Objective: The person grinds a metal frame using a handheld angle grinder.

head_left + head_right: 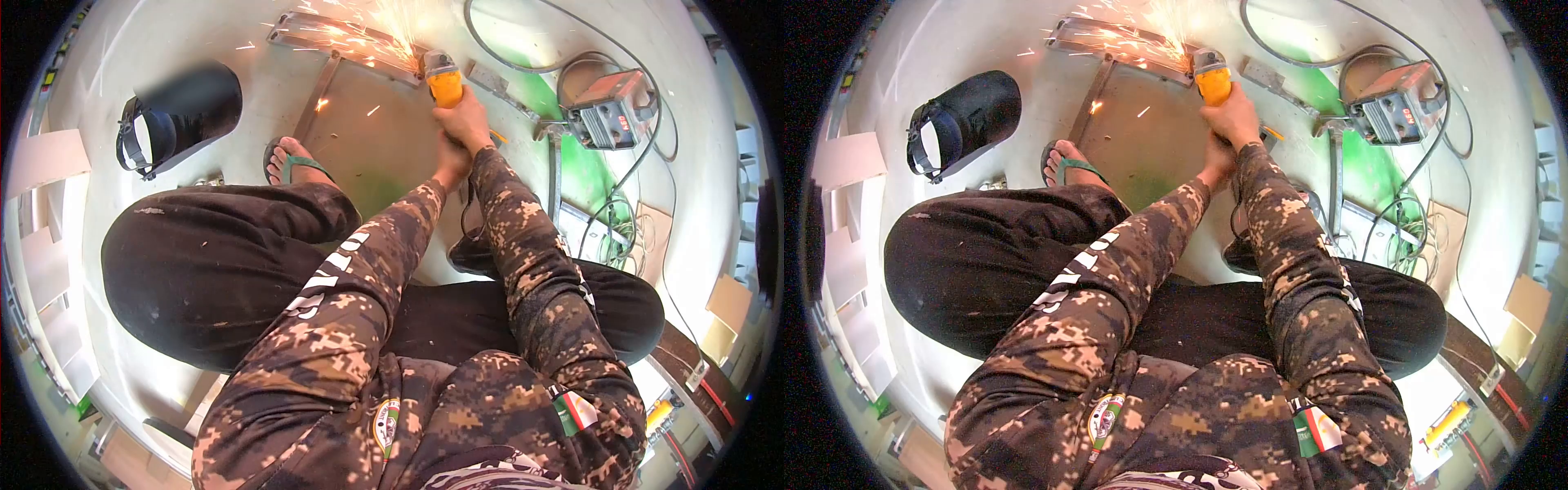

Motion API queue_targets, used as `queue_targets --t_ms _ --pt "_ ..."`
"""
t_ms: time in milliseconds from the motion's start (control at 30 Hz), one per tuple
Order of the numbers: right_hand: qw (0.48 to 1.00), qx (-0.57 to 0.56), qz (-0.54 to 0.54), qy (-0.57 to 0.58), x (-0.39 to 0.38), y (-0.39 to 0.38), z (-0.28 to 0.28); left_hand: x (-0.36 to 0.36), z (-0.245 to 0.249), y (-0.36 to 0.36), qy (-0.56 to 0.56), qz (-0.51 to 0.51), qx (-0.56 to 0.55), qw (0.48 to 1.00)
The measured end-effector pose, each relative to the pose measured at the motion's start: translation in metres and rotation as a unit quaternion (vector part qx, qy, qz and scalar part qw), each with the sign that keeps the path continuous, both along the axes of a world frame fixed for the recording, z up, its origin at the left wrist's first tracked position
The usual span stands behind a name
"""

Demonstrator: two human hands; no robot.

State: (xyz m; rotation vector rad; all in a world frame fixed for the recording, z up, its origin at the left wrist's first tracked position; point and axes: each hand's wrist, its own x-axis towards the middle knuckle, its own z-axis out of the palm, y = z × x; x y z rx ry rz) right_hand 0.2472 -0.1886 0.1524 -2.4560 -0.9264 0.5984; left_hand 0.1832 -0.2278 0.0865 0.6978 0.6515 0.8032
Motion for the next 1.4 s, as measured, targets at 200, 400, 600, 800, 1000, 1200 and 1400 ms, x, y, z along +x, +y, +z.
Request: queue_targets --t_ms 200,400,600,800,1000,1200,1400 --pt "1.0 0.002 0.017 -0.012 0.001 0.0 -0.005 -0.003 0.01 -0.001 0.02 0.02 0.003 1.0" --pt "1.0 -0.012 0.014 -0.02 -0.006 -0.004 0.001 -0.002 0.006 -0.004 0.011 0.053 0.046 0.997" --pt "1.0 0.003 0.005 -0.013 -0.006 -0.007 -0.002 -0.008 0.008 -0.003 0.003 0.005 0.04 0.999" --pt "1.0 -0.001 0.002 -0.015 0.0 -0.014 -0.001 -0.014 0.014 -0.005 0.097 -0.09 0.091 0.987" --pt "0.999 -0.011 0.027 0.03 0.002 -0.027 0.009 -0.013 0.03 -0.031 0.135 -0.044 0.037 0.989" --pt "0.998 -0.038 0.038 0.033 -0.006 -0.031 0.018 -0.021 0.041 -0.034 0.152 -0.043 -0.032 0.987" --pt "0.998 -0.028 0.044 0.046 -0.007 -0.025 0.012 -0.022 0.033 -0.028 0.236 -0.074 -0.003 0.969"
